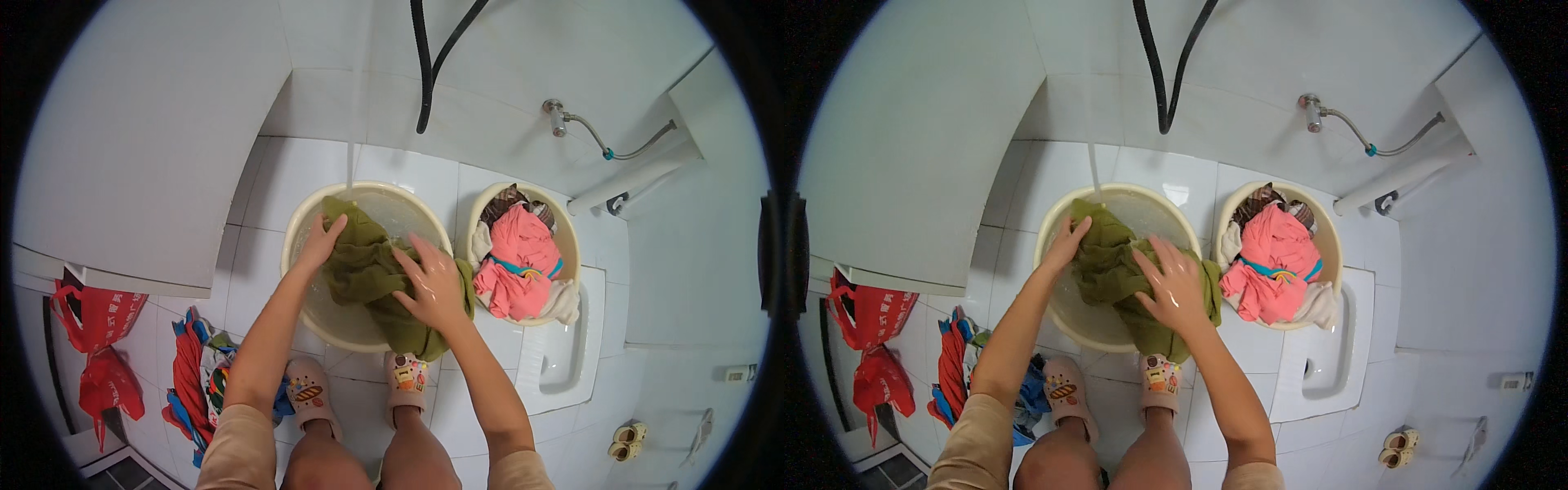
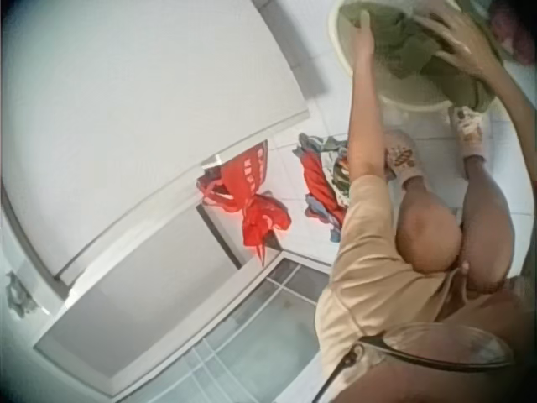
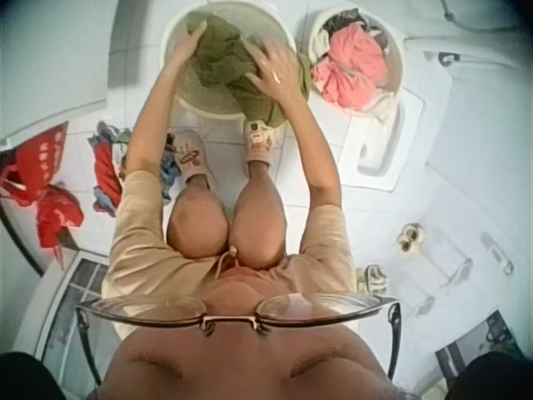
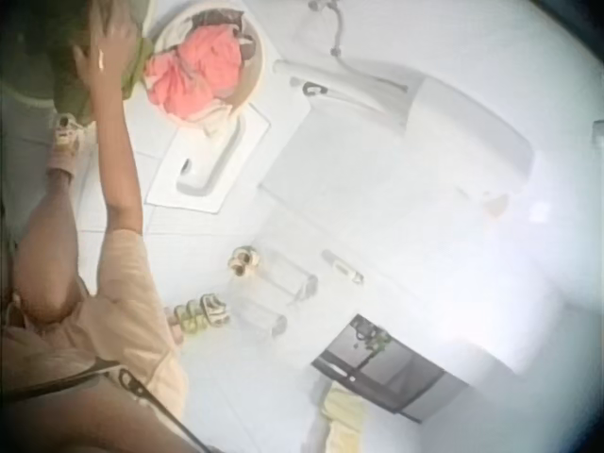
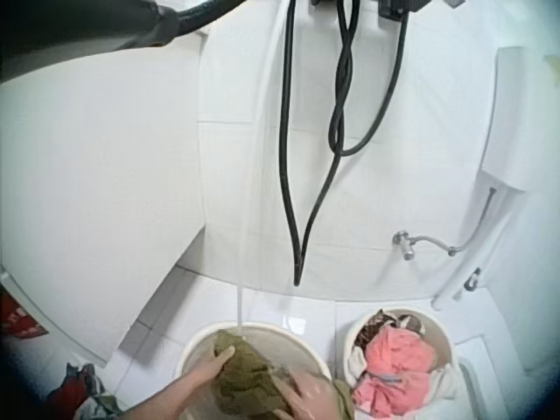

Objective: The person is hand-washing clothes in a bathroom. They wash a red garment, a green garment, and a pink garment one by one in a basin of water, wringing them out and placing them in a second basin.

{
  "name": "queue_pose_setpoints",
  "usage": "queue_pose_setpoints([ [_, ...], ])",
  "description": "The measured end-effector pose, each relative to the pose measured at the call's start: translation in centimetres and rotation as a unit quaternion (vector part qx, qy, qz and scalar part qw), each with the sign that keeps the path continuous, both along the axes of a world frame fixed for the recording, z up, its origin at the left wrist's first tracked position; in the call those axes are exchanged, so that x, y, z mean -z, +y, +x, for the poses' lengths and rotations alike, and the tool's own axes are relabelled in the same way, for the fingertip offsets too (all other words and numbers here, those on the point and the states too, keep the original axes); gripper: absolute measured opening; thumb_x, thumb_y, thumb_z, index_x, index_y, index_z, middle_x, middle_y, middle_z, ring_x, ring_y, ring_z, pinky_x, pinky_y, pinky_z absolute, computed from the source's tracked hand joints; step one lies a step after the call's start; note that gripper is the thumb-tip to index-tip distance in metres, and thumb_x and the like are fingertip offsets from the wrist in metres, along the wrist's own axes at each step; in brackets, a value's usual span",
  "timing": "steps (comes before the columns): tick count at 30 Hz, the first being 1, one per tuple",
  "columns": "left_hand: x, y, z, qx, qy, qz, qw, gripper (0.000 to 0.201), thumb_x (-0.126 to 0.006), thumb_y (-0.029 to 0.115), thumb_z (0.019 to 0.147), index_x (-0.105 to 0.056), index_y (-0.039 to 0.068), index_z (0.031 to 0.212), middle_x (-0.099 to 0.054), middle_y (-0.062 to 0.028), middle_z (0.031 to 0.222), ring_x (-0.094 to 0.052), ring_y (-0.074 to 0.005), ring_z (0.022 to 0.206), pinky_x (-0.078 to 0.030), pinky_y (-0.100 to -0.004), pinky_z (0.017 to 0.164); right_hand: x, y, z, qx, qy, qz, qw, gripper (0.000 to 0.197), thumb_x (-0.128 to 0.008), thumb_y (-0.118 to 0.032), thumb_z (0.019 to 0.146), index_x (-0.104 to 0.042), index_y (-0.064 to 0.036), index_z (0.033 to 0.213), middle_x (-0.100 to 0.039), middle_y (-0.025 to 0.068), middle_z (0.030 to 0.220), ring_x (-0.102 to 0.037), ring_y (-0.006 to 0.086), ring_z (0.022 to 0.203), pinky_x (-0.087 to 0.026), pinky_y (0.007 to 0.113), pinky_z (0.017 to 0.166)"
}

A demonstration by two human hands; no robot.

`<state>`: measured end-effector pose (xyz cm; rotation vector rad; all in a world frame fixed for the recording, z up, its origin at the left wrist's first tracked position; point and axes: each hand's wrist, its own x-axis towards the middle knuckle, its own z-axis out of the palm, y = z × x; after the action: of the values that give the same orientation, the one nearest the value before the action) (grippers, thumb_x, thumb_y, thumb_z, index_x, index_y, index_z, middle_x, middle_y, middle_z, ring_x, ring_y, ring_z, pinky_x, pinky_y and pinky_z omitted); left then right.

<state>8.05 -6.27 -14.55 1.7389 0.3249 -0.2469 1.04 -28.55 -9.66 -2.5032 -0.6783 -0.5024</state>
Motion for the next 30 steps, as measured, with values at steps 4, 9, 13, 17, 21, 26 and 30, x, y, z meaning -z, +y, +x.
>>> queue_pose_setpoints([
  [4,0.4,0.7,-3.3,0.142,-0.157,0.254,0.944,0.050,-0.060,0.034,0.081,-0.047,0.000,0.116,-0.045,-0.0186,0.122,-0.041,-0.0336,0.115,-0.034,-0.0401,0.096,4.7,-6.3,-11.0,0.181,0.154,0.141,0.961,0.044,-0.071,-0.016,0.067,-0.053,-0.0041,0.106,-0.053,0.0167,0.113,-0.053,0.0312,0.097,-0.044,0.039,0.080],
  [9,-0.3,-0.6,-11.3,0.302,-0.237,0.306,0.871,0.049,-0.062,0.028,0.076,-0.047,0.008,0.119,-0.041,-0.0166,0.127,-0.040,-0.0344,0.114,-0.034,-0.0445,0.095,8.6,-2.7,-15.6,0.192,0.232,0.239,0.923,0.037,-0.068,-0.009,0.069,-0.054,0.0009,0.101,-0.059,0.0151,0.098,-0.057,0.0237,0.089,-0.046,0.034,0.076],
  [13,-1.6,-3.9,-14.8,0.385,-0.241,0.314,0.834,0.063,-0.065,0.030,0.073,-0.040,0.012,0.129,-0.037,-0.0176,0.131,-0.037,-0.0358,0.118,-0.034,-0.0452,0.095,12.8,-3.8,-15.3,0.230,0.415,0.426,0.770,0.037,-0.061,-0.005,0.073,-0.052,0.0034,0.108,-0.059,0.0106,0.099,-0.055,0.0168,0.088,-0.045,0.030,0.077],
  [17,-6.3,-3.2,-15.9,0.423,-0.325,0.325,0.781,0.079,-0.068,0.032,0.069,-0.031,0.015,0.136,-0.029,-0.0179,0.137,-0.032,-0.0353,0.123,-0.034,-0.0466,0.094,3.3,-3.2,-13.5,0.166,0.318,0.390,0.848,0.036,-0.062,-0.014,0.074,-0.055,0.0024,0.106,-0.062,0.0125,0.093,-0.058,0.0199,0.085,-0.044,0.030,0.078],
  [21,-10.9,-4.5,-15.2,0.358,-0.431,0.277,0.781,0.093,-0.074,0.032,0.064,-0.023,0.013,0.140,-0.020,-0.0181,0.142,-0.027,-0.0344,0.127,-0.032,-0.0442,0.098,-11.6,-1.1,-7.8,0.077,0.346,0.302,0.885,0.036,-0.063,-0.019,0.077,-0.056,0.0027,0.105,-0.062,0.0115,0.094,-0.057,0.0174,0.087,-0.044,0.029,0.079],
  [26,-18.0,-2.9,-11.7,0.162,-0.512,0.098,0.838,0.103,-0.077,0.030,0.064,-0.012,0.004,0.140,-0.016,-0.0180,0.143,-0.021,-0.0323,0.131,-0.025,-0.0389,0.105,-23.4,2.5,-2.9,-0.060,0.468,0.323,0.820,0.048,-0.059,-0.035,0.081,-0.053,0.0010,0.111,-0.057,0.0105,0.106,-0.052,0.0163,0.095,-0.043,0.029,0.081],
  [30,-21.0,-1.3,-11.2,0.128,-0.419,0.064,0.897,0.098,-0.076,0.023,0.064,-0.017,0.007,0.140,-0.025,-0.0140,0.140,-0.029,-0.0282,0.128,-0.030,-0.0360,0.103,-21.8,2.6,-2.2,-0.176,0.539,0.459,0.683,0.066,-0.061,-0.044,0.079,-0.039,-0.0066,0.129,-0.046,0.0083,0.125,-0.043,0.0175,0.114,-0.042,0.032,0.089],
])
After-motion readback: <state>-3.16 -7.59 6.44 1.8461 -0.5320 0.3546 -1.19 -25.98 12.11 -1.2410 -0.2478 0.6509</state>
